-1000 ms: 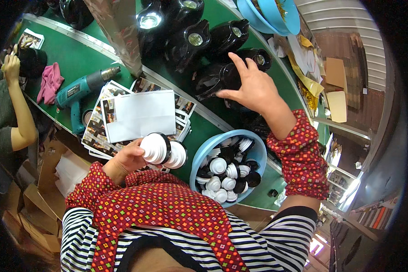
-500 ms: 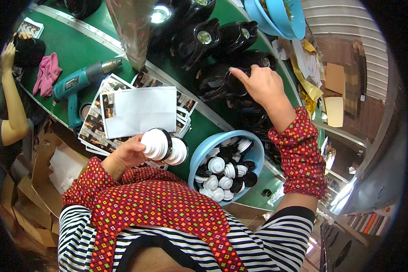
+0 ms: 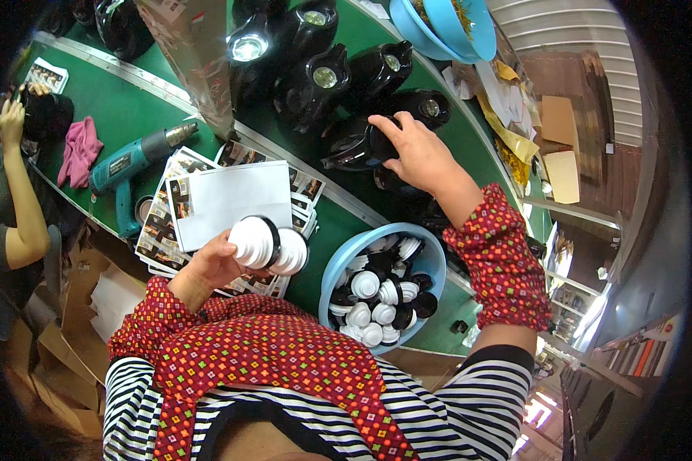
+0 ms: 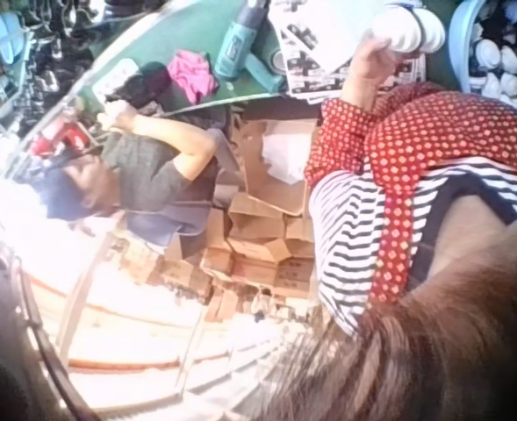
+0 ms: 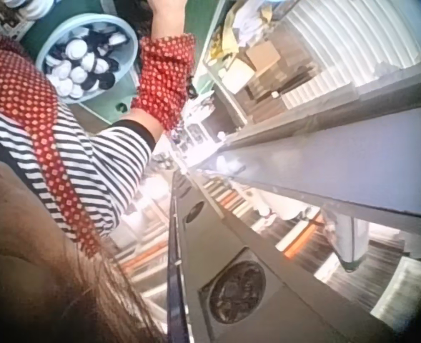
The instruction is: The person repeatedly picks up black kettle bodies from a green workbench, inserts white circular inserts into the top openings, and places the assembled units back on the bench. The person also moves a blue basin of inserts and briefly handles a cardboard box while continuing the assembly.
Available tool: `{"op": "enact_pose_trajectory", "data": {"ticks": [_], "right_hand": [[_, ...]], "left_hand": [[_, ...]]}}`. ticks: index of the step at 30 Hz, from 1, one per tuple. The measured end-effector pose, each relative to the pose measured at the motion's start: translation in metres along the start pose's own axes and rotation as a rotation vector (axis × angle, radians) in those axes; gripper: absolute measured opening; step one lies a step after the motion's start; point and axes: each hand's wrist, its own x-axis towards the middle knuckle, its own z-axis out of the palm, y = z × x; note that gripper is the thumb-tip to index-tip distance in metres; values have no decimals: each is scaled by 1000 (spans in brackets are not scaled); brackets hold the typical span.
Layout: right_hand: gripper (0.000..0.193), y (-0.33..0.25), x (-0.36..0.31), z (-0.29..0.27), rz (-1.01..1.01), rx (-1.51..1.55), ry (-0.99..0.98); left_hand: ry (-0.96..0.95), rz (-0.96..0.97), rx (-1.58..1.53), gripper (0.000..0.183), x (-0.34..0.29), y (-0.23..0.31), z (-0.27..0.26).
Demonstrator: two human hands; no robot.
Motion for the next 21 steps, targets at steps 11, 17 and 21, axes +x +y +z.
{"op": "enact_pose_trajectory", "data": {"ticks": [11, 17, 21], "right_hand": [[82, -1, 1, -8, 4, 75, 60], [82, 12, 3, -5, -106, 70, 98], [77, 19, 6, 6, -170, 51, 212]], "left_hand": [[-102, 193, 336, 72, 117, 58, 33], [-128, 225, 399, 101, 154, 77, 52], [-101, 190, 397, 98, 173, 75, 48]]}}
